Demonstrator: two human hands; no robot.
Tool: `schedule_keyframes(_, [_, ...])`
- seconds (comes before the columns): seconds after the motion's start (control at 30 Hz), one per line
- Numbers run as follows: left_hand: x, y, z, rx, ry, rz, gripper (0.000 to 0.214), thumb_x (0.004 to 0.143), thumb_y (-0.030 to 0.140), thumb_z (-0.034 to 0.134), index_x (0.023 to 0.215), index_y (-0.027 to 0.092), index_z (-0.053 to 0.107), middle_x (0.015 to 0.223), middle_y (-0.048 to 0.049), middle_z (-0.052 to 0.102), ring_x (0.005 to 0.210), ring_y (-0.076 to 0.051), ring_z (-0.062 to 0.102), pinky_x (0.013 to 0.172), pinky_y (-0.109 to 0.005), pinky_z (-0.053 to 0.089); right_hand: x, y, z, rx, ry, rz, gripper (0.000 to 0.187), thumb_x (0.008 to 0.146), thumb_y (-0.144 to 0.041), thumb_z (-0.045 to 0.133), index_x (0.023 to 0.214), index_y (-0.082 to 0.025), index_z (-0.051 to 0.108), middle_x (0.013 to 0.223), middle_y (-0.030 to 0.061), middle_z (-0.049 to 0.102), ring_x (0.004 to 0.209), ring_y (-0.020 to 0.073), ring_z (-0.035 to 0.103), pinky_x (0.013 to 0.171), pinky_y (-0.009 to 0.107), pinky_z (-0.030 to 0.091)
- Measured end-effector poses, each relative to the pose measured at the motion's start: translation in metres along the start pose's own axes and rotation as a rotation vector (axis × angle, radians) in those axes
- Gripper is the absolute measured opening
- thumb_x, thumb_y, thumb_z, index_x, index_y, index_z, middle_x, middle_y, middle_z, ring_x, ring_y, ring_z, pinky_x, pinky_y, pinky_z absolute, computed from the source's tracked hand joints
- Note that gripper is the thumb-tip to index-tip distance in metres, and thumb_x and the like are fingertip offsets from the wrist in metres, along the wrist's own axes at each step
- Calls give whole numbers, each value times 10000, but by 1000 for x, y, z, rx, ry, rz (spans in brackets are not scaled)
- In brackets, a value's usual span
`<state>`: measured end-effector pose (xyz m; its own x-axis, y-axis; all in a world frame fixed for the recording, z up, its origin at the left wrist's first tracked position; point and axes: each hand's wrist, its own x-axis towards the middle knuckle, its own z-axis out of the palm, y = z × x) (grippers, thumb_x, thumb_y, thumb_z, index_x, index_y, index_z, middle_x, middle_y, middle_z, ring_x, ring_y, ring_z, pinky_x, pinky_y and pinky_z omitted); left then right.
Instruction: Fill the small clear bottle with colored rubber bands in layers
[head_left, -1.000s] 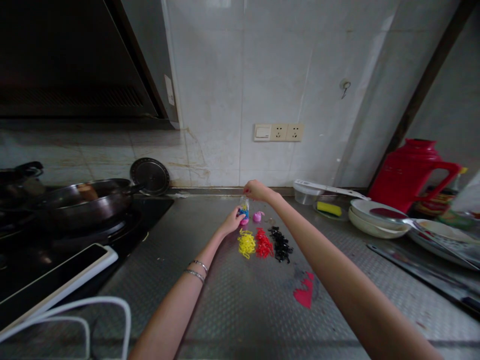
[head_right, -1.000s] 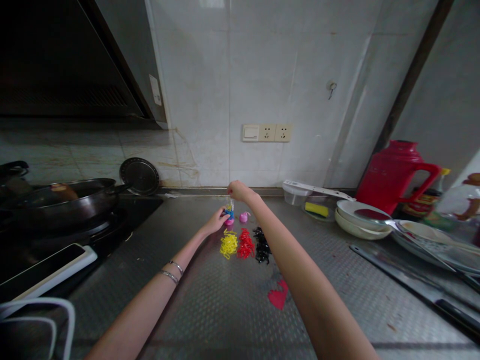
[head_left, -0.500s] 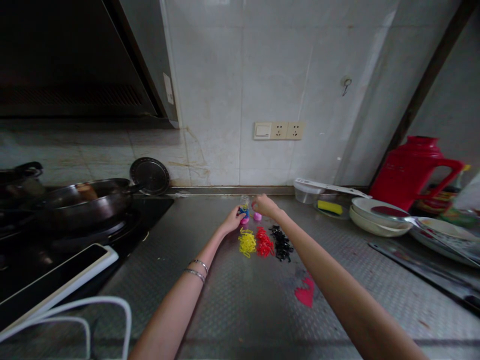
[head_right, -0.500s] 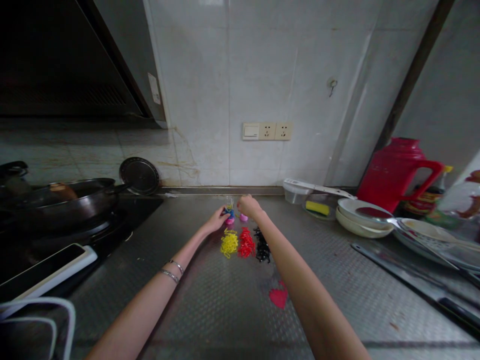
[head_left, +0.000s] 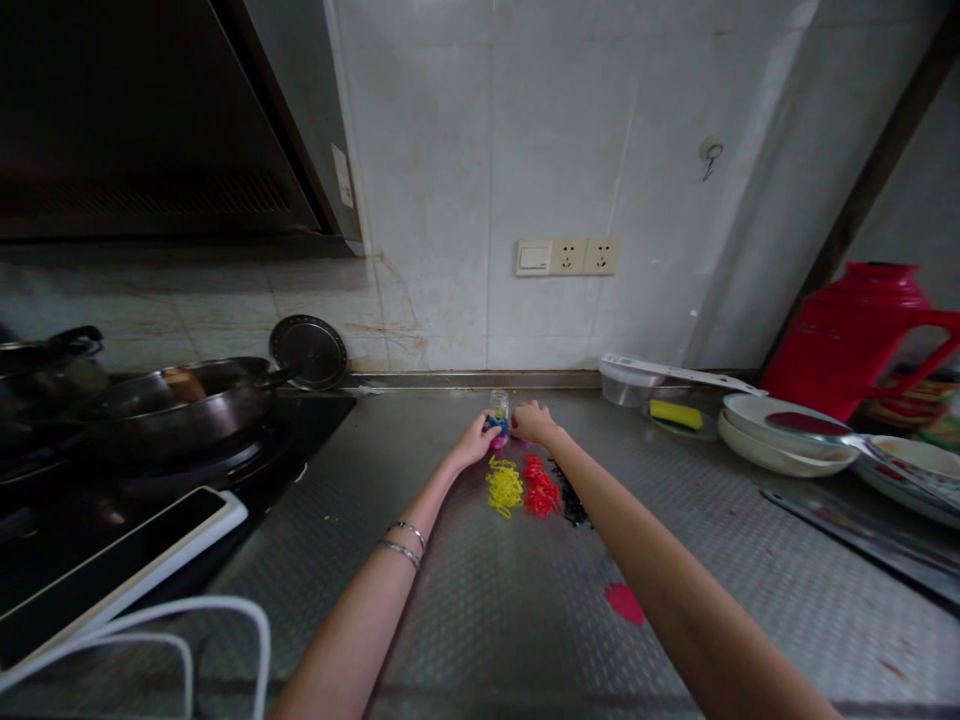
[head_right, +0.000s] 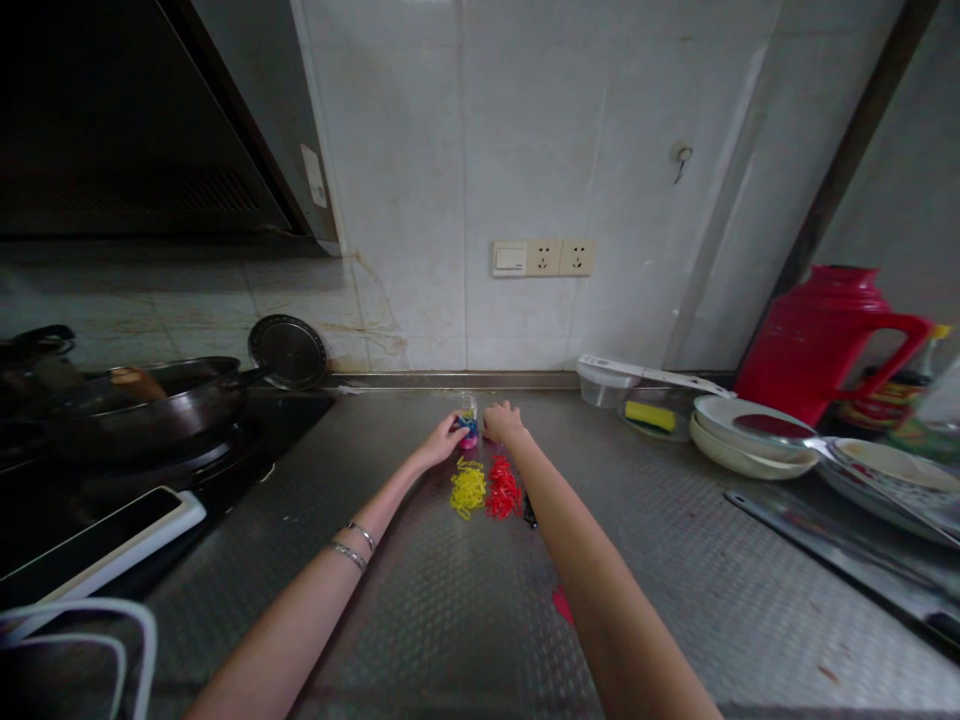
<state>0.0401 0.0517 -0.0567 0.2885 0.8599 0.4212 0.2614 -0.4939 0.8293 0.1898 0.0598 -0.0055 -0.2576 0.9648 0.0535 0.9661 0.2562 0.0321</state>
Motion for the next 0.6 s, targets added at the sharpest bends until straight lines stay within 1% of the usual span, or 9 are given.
schedule_keyframes(0.2, [0,0,0,12,-1,-2,277,769,234,489,1034,156,464,951,-52,588,858,-148,551,849,-306,406,1,-2,-1,0,-45,-1,278,738,-296,507,955,-163,618,1137,150,495,1070,311,399,823,446,359])
schedule_keyframes(0.37, [1,1,1,16,9,17,248,759,212,497,999,154,476,939,-43,584,863,-146,546,856,-303,400,-1,-3,2,7,-42,7,296,757,-300,479,979,-154,608,1143,157,486,1066,308,403,822,451,360])
schedule_keyframes(0.43, [0,2,1,9,2,15,250,762,217,492,1003,153,472,927,-43,586,850,-146,549,846,-304,406,-1,-2,4,25,-19,7,281,755,-310,482,943,-154,622,1132,152,492,1061,308,405,824,447,359])
schedule_keyframes(0.5, [0,2,1,8,-1,13,255,766,221,485,1010,150,467,923,-45,586,839,-145,552,839,-304,409,1,1,4,64,32,21,266,756,-313,480,907,-159,634,1113,144,504,1053,308,412,818,441,363])
schedule_keyframes(0.6, [-1,3,0,20,-6,4,260,770,231,479,1015,146,465,903,-44,590,826,-144,555,832,-300,411,5,8,-2,169,122,70,260,760,-296,472,913,-169,638,1086,129,532,1034,286,440,800,398,382])
